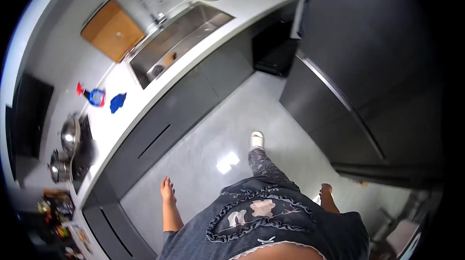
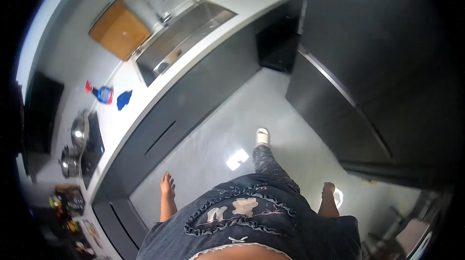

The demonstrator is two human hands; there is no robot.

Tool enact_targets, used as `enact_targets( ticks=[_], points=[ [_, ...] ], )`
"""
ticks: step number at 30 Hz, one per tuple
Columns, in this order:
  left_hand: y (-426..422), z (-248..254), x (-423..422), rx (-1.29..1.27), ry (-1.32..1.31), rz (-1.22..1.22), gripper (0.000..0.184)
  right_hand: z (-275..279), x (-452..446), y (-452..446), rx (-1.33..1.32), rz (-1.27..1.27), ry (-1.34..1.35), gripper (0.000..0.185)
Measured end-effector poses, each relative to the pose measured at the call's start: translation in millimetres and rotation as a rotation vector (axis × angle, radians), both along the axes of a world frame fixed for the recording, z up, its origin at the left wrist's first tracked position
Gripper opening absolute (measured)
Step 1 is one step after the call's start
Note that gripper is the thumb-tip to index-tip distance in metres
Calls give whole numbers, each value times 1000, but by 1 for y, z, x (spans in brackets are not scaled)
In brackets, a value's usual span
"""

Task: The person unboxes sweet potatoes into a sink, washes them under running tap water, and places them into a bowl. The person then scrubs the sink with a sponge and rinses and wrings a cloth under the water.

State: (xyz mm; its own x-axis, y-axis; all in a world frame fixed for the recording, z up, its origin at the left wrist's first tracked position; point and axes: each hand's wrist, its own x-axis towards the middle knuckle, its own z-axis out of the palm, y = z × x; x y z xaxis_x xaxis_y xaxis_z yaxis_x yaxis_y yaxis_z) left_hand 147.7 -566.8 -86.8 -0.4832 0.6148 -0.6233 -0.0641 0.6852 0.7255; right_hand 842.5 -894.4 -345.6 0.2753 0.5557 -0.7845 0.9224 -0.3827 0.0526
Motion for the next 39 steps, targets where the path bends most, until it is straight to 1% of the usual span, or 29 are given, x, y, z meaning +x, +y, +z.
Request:
enact_targets(
  ticks=[1,2,3,4,6,7,9,10,11,12,13,14,15,17,19,20,21,23,25,27,29,30,31,32,34,36,39],
  points=[
    [13,-1,6,75,-65,21,50,3,15,44,-34,-131,76,14],
    [30,-2,12,126,-108,38,50,5,29,88,-36,-426,184,15],
    [52,-1,19,174,-148,56,50,5,42,140,23,-831,375,17],
    [73,0,24,206,-181,85,51,111,-13,241,12,-957,265,12],
    [107,24,32,260,-233,129,52,75,-11,327,630,-1486,434,7],
    [124,31,32,273,-254,173,52,62,-10,386,680,-1309,325,3],
    [163,46,25,290,-286,244,53,59,-29,510,843,-1079,582,22],
    [184,52,19,327,-285,237,54,52,-37,576,935,-848,606,27],
    [201,57,11,368,-284,230,55,71,-58,640,928,-592,537,27],
    [216,61,4,400,-285,225,56,149,-110,697,981,-433,523,27],
    [233,65,0,412,-290,243,58,162,-128,755,995,-410,784,27],
    [250,72,-6,434,-293,258,60,197,-156,807,1003,-232,855,29],
    [267,76,-11,458,-296,272,62,246,-190,846,992,-148,796,32],
    [305,75,-17,474,-357,302,59,278,-230,923,1082,28,883,36],
    [338,65,-20,460,-435,325,55,295,-256,984,1144,165,900,38],
    [358,58,-26,476,-505,301,54,325,-275,998,1112,213,812,40],
    [387,61,-23,444,-523,287,52,355,-293,1012,1086,262,722,42],
    [441,49,-26,365,-594,286,51,373,-313,1057,1131,390,581,46],
    [491,43,-23,361,-663,191,49,377,-325,1090,1125,530,446,52],
    [539,55,-6,341,-669,145,46,382,-338,1143,1123,698,317,60],
    [581,45,7,342,-785,98,47,398,-365,1185,955,724,205,63],
    [599,43,16,326,-799,81,50,401,-374,1210,871,742,150,64],
    [614,36,25,304,-815,84,51,377,-377,1252,950,812,200,65],
    [627,33,38,271,-808,103,51,336,-380,1304,1022,887,254,65],
    [646,18,60,217,-820,150,52,300,-396,1349,1124,1061,178,64],
    [666,13,88,194,-824,208,52,297,-416,1371,1202,1237,-101,62],
    [698,3,132,179,-859,282,50,272,-421,1403,1306,1357,-184,57]
  ],
)
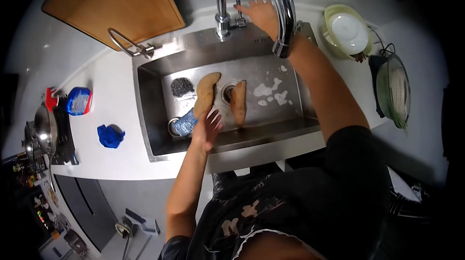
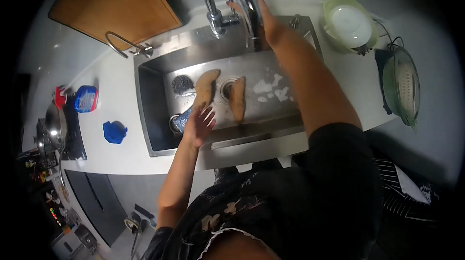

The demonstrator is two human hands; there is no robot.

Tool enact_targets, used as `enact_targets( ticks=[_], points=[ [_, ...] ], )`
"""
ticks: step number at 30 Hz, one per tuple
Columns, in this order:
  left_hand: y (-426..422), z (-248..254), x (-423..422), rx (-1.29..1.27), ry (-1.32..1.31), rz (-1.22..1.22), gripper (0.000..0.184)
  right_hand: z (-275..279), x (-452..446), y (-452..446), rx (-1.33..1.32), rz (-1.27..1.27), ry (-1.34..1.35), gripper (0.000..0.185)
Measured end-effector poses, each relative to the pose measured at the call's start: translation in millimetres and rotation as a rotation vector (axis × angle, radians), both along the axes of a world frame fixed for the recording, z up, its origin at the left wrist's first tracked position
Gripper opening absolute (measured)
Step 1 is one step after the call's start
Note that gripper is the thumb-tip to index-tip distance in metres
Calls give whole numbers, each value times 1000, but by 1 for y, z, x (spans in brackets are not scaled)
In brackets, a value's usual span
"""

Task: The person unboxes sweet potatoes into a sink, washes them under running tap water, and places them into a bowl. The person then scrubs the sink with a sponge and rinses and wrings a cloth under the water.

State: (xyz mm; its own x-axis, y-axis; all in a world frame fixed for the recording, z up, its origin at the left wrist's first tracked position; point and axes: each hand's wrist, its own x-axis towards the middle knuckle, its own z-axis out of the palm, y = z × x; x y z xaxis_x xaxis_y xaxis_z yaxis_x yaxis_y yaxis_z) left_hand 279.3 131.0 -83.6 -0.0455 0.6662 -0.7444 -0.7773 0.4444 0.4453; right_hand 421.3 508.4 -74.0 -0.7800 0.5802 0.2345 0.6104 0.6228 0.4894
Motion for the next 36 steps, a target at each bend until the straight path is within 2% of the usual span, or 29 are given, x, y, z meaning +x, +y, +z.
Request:
enact_targets(
  ticks=[1,3,4,5,7,9,10,11,13,14,17,20,21,23,24,25,26,27,28,30,31,32,34,35,36],
  points=[
    [12,-10,16,-7,-44,3,49,-8,7,5,43,14,-23,55],
    [46,-22,45,-20,-142,16,47,1,14,-5,-42,-46,-61,43],
    [64,-24,61,-33,-199,25,45,-9,20,-3,-23,-67,-72,45],
    [83,-28,75,8,-204,15,44,-30,23,2,65,-96,-35,48],
    [116,-35,98,56,-203,4,41,-101,35,34,393,-172,237,55],
    [140,-34,108,60,-227,50,39,22,40,-28,-335,-252,-24,59],
    [150,-30,110,67,-235,75,38,38,40,-31,-478,-162,212,59],
    [158,-26,110,77,-228,87,33,40,33,-30,-516,-102,328,56],
    [165,-19,112,73,-231,117,34,8,17,-15,-586,20,614,52],
    [168,-17,113,71,-235,137,34,-44,6,14,-610,84,784,50],
    [180,-31,116,79,-193,69,28,-37,-1,-1,-398,-52,492,43],
    [190,-23,124,104,-153,73,23,-14,20,-23,-394,-123,389,45],
    [192,-13,129,70,-113,111,20,-21,32,-35,-439,-24,593,47],
    [209,-53,133,122,46,123,29,-20,42,-82,-949,-219,1208,50],
    [210,-68,133,141,130,133,34,-10,43,-127,-1418,-562,1587,53],
    [203,-34,130,-54,279,4,43,-20,45,-168,-1517,-758,1715,51],
    [199,-60,132,37,382,-83,43,-29,48,-204,-1604,-968,1832,50],
    [195,-89,134,126,489,-157,43,-13,43,-233,-1703,-964,2047,50],
    [174,-58,128,75,758,-365,32,1,36,-248,-1795,-948,2270,49],
    [145,-21,111,202,1173,-888,39,-15,29,-245,-1696,-1048,2295,50],
    [132,-19,111,213,1252,-893,41,-26,26,-240,-1646,-1092,2306,51],
    [118,-18,110,222,1332,-897,44,-40,25,-237,-1652,-1084,2214,51],
    [94,-38,119,123,1223,-381,48,-68,22,-237,-1662,-1132,2038,51],
    [85,-40,115,247,990,-282,51,-79,18,-240,-1666,-1191,1953,51],
    [75,-46,106,189,872,-406,56,-89,14,-243,-1670,-1246,1868,50]
  ],
)
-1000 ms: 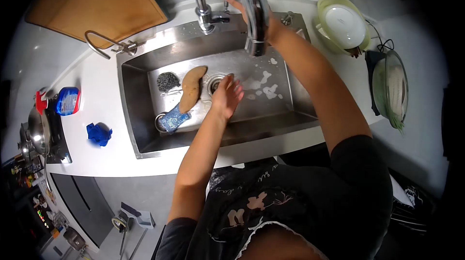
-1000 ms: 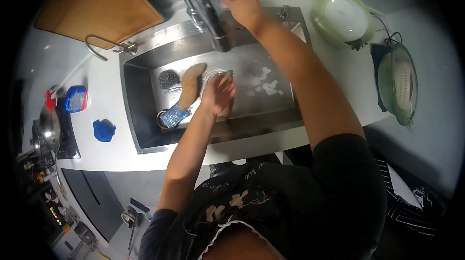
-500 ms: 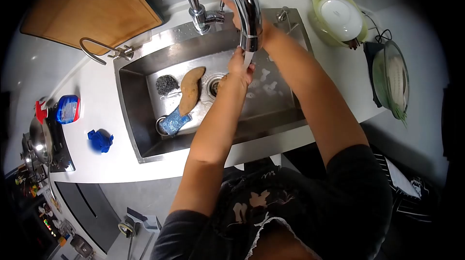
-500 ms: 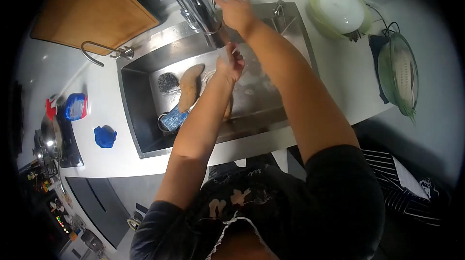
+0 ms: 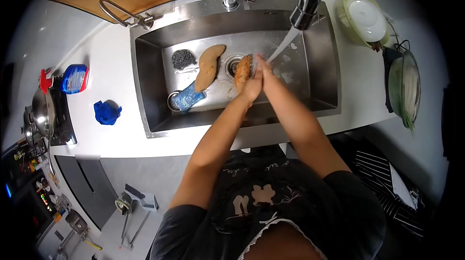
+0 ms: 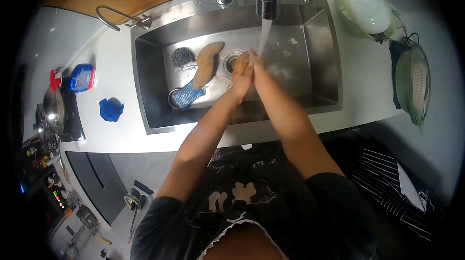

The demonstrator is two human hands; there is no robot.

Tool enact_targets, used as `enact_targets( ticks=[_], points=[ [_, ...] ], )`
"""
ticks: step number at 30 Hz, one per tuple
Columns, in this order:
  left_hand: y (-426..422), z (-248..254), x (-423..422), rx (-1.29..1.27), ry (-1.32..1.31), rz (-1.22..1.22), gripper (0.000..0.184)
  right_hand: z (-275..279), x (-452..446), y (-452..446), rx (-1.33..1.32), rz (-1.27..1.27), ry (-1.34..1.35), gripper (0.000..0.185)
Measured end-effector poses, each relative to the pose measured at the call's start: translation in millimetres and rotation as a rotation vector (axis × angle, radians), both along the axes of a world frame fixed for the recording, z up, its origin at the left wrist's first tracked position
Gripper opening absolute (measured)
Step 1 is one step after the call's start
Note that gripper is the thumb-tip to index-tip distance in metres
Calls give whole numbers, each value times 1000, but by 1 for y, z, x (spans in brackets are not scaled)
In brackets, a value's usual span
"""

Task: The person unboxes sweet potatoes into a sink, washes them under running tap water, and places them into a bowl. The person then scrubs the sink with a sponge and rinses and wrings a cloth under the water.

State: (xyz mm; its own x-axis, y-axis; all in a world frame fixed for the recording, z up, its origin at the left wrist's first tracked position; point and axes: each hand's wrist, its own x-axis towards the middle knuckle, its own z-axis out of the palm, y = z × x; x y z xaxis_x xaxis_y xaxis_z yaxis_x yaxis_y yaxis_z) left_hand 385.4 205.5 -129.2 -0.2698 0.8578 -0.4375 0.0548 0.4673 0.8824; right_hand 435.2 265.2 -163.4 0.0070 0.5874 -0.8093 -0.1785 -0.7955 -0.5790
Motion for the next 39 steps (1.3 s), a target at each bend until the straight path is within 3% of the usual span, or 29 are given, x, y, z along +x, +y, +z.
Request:
enact_targets(
  ticks=[2,3,4,5,6,9,12,15,18,19,22,25,26,27,29,30,33,36,38,39],
  points=[
    [-20,-29,-25,-231,-176,-180,66,-106,-5,-18,79,26,-52,50],
    [-30,-47,-33,-326,10,-140,61,-95,-9,-31,80,191,-257,51],
    [-42,-54,-43,-258,0,-111,58,-83,-13,-44,81,358,-461,52],
    [-51,-60,-51,-185,-9,-83,55,-100,-16,-49,130,717,-793,67],
    [-56,-66,-56,-204,8,-59,54,-118,-15,-48,122,701,-787,69],
    [-63,-90,-67,-278,-3,-9,54,-102,-22,-52,92,697,-796,78],
    [-48,-87,-64,-244,124,-73,56,-105,-18,-49,189,732,-806,71],
    [-13,-59,-45,-169,30,-94,64,-93,4,-33,139,520,-414,66],
    [17,-136,-6,5,78,-11,71,-26,34,-14,-33,558,-213,59],
    [27,-132,-1,-29,121,-85,73,-10,42,-17,16,560,-210,60],
    [65,-135,13,-50,-128,-124,56,-36,72,-31,263,554,-336,42],
    [86,-140,16,-196,-656,-205,46,-24,94,-43,527,592,-455,47],
    [90,-140,17,-206,-627,-275,45,-17,100,-45,654,610,-500,51],
    [93,-139,17,-213,-597,-346,44,-9,105,-45,599,685,-600,55],
    [92,-135,14,-119,-19,-541,45,58,89,-37,482,835,-790,65],
    [90,-131,13,-72,275,-621,46,58,85,-33,433,877,-799,68],
    [56,-83,42,398,761,-8,42,59,75,-21,372,977,-804,72],
    [66,-86,15,-56,547,-115,39,72,72,-33,454,999,-775,70],
    [80,-81,-6,-191,-389,-182,33,82,77,-46,499,971,-754,67],
    [94,-102,-14,-342,-706,-164,32,86,80,-47,501,964,-723,67]
  ],
)
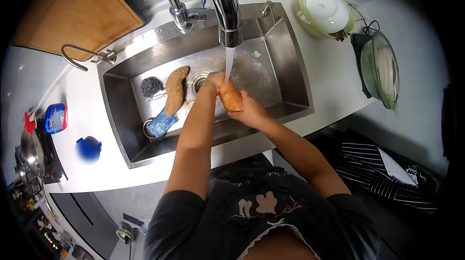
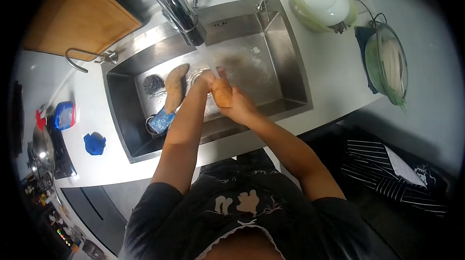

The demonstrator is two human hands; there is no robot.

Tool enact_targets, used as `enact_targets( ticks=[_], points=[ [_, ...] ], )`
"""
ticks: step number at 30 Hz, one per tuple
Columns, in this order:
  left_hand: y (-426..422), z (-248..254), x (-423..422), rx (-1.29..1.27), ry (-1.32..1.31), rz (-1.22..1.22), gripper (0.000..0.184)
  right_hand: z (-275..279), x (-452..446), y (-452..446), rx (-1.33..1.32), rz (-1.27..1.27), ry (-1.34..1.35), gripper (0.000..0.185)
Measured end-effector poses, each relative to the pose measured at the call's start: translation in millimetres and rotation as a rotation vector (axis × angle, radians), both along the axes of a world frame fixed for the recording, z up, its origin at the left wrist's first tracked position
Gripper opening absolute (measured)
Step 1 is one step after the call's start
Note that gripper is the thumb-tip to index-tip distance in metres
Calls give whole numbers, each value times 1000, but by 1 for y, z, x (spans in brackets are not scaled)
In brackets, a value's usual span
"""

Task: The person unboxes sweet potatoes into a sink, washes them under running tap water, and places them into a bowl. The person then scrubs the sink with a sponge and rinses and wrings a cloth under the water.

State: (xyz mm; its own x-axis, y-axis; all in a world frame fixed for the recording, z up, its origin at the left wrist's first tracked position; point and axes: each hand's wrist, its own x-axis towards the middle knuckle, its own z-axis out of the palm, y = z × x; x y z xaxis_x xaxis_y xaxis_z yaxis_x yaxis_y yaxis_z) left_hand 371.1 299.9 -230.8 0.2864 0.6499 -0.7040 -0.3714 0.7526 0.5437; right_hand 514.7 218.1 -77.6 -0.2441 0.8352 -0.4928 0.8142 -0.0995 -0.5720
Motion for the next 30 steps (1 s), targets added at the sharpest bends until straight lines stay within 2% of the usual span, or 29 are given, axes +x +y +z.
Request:
enact_targets(
  ticks=[1,4,6,8,11,12,15,16,17,19,20,23,24,25,27,28,30],
  points=[
    [7,-19,-2,-181,-300,13,31,4,3,0,-10,-1,27,67],
    [-2,-38,14,463,476,-87,36,-6,5,11,27,-5,48,65],
    [-9,-30,25,620,914,-133,39,-12,3,18,47,18,2,63],
    [-17,30,32,497,1258,-166,43,-13,-3,19,37,60,-87,63],
    [-1,24,-2,647,1045,-616,40,4,1,6,-1,110,-40,67],
    [8,21,-9,699,962,-757,39,8,3,2,-12,58,26,64],
    [17,3,-7,-135,-439,-73,28,9,8,-6,-107,-138,262,57],
    [12,11,-2,-155,-576,70,24,-3,6,0,-169,-222,370,58],
    [6,13,4,-127,-570,133,22,-12,3,6,-233,-307,479,58],
    [-5,19,10,-68,-542,266,20,-24,-12,20,-292,-567,521,54],
    [-13,29,16,-27,-356,317,23,-30,-21,25,-326,-700,542,53],
    [-32,57,37,99,214,459,32,-51,-53,33,-180,-921,524,58],
    [-40,38,35,304,399,383,41,-52,-60,35,-233,-1000,622,55],
    [-46,46,32,494,605,330,51,-51,-66,38,-287,-1078,721,53],
    [-56,60,20,269,420,249,59,-51,-75,37,-365,-1148,835,49],
    [-58,61,20,225,556,264,67,-53,-77,37,-381,-1132,855,47],
    [-65,63,16,333,753,179,68,-62,-79,38,-407,-1099,893,44]
  ],
)
